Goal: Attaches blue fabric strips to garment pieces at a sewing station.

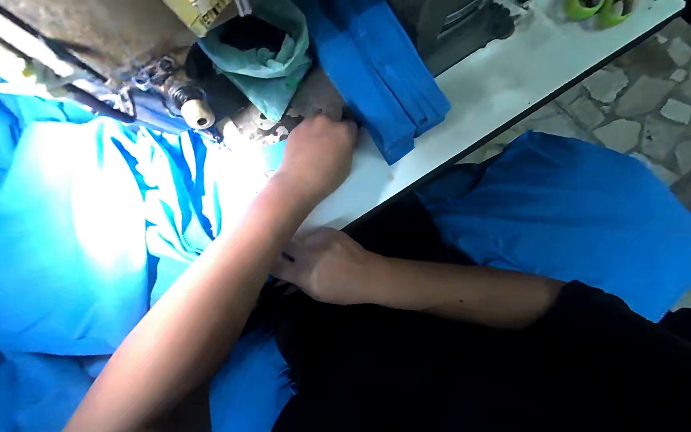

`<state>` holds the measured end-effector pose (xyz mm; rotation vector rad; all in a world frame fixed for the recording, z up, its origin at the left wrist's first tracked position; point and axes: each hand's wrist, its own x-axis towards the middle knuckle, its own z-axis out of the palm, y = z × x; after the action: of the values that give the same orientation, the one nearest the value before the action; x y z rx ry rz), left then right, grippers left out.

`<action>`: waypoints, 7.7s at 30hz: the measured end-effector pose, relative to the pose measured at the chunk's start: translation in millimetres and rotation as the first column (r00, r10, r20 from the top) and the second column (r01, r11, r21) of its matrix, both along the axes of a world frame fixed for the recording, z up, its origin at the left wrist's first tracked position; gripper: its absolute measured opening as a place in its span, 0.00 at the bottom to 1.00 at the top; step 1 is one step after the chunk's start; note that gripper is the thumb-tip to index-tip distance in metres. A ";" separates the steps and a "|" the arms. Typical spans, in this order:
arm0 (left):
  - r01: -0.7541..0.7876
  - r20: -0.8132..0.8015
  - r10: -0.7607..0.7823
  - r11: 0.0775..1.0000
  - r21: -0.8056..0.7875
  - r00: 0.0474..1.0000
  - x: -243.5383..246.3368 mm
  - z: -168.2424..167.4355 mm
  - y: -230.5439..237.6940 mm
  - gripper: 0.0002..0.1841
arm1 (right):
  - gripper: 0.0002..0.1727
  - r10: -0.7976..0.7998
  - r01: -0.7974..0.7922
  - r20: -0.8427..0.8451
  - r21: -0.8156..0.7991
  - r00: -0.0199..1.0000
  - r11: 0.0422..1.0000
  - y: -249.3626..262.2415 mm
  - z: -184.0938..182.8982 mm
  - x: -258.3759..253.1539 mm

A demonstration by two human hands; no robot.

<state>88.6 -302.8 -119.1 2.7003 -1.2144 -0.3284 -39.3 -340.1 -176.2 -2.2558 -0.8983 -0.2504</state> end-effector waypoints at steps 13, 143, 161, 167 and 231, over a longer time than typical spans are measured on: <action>0.214 0.102 -0.203 0.970 -0.116 0.974 -12.6 -11.6 25.3 0.08 | 0.07 -0.006 0.006 0.027 0.024 1.000 1.000 0.1 -1.4 0.2; -0.395 -0.166 0.362 0.772 -0.497 0.917 -89.4 -25.8 149.5 0.14 | 0.12 0.050 -0.103 -0.191 -0.284 0.980 0.953 -14.3 26.4 -0.2; -0.149 0.180 0.236 0.906 -0.395 0.955 -99.0 -42.2 148.5 0.13 | 0.11 -0.062 -0.005 -0.296 -0.219 0.953 0.976 -28.4 34.5 14.8; -0.097 0.254 0.207 0.918 -0.384 0.945 -93.4 -43.0 144.9 0.10 | 0.12 -0.110 0.005 -0.268 -0.364 0.957 0.931 -38.5 44.7 52.8; -0.185 0.070 0.239 0.877 -0.443 0.968 -82.3 -39.3 155.1 0.11 | 0.11 0.178 -0.178 -0.134 0.017 0.975 0.984 -45.3 10.9 10.8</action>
<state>6.2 -147.8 -158.5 2.4486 -0.8728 0.1304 -28.5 -385.4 -165.2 -2.1431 -1.0181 -0.0177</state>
